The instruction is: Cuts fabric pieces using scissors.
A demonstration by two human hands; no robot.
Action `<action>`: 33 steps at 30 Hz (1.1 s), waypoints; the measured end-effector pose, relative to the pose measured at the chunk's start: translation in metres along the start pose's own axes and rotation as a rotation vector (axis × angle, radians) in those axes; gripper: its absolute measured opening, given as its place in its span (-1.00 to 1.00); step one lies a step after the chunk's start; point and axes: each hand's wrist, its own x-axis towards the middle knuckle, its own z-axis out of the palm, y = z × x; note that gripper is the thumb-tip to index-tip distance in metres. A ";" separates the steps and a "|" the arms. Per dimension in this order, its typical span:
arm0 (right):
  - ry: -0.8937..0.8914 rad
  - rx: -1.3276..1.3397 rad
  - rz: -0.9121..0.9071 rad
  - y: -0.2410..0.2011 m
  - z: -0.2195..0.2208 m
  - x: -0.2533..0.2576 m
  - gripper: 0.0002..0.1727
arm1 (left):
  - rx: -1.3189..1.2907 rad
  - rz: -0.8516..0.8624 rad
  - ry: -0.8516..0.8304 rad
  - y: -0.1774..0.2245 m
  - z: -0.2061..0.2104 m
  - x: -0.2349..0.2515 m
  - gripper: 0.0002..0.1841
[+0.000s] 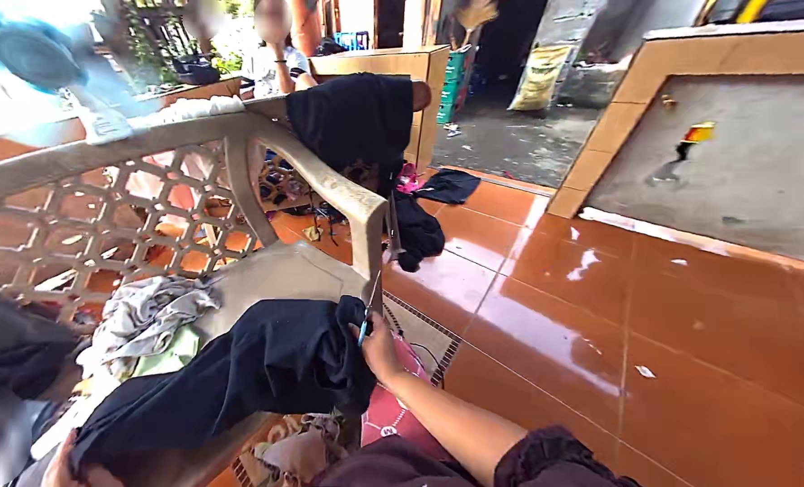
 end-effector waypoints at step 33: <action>-0.152 -0.187 -0.033 0.017 0.010 0.008 -0.52 | 0.285 -0.015 -0.396 -0.024 0.075 -0.037 -0.50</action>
